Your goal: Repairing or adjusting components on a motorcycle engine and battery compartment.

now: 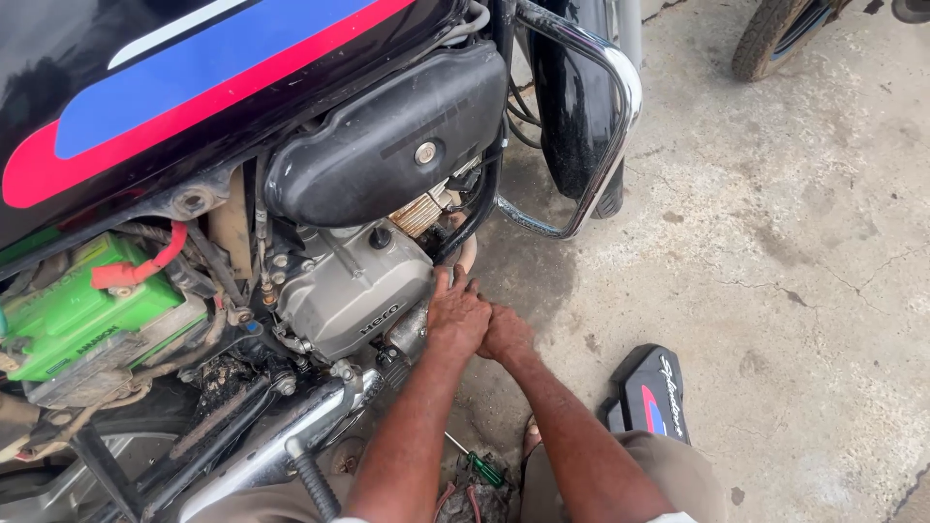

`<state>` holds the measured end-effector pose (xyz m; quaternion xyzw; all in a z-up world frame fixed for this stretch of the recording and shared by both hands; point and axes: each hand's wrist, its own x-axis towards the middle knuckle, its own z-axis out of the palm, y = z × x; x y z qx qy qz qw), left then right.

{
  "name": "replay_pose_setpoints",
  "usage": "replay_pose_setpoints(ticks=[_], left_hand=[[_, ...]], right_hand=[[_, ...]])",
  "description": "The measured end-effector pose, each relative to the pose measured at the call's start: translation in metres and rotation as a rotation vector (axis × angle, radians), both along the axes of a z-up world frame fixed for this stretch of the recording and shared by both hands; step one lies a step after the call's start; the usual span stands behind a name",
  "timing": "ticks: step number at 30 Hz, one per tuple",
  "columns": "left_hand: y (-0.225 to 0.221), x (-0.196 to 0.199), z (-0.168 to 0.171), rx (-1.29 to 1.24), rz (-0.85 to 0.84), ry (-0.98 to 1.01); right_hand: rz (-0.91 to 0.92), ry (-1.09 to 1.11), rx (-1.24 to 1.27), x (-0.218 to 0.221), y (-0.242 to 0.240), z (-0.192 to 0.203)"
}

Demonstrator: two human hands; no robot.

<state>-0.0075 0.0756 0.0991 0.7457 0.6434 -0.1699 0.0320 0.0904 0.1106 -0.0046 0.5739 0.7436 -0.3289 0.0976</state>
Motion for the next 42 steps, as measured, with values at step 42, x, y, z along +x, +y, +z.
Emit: replay_pose_setpoints(ticks=[42], left_hand=[[0.045,-0.032,-0.069,-0.261,-0.496,0.098]], right_hand=[[-0.048,-0.053,-0.248,-0.001,-0.003,-0.002]])
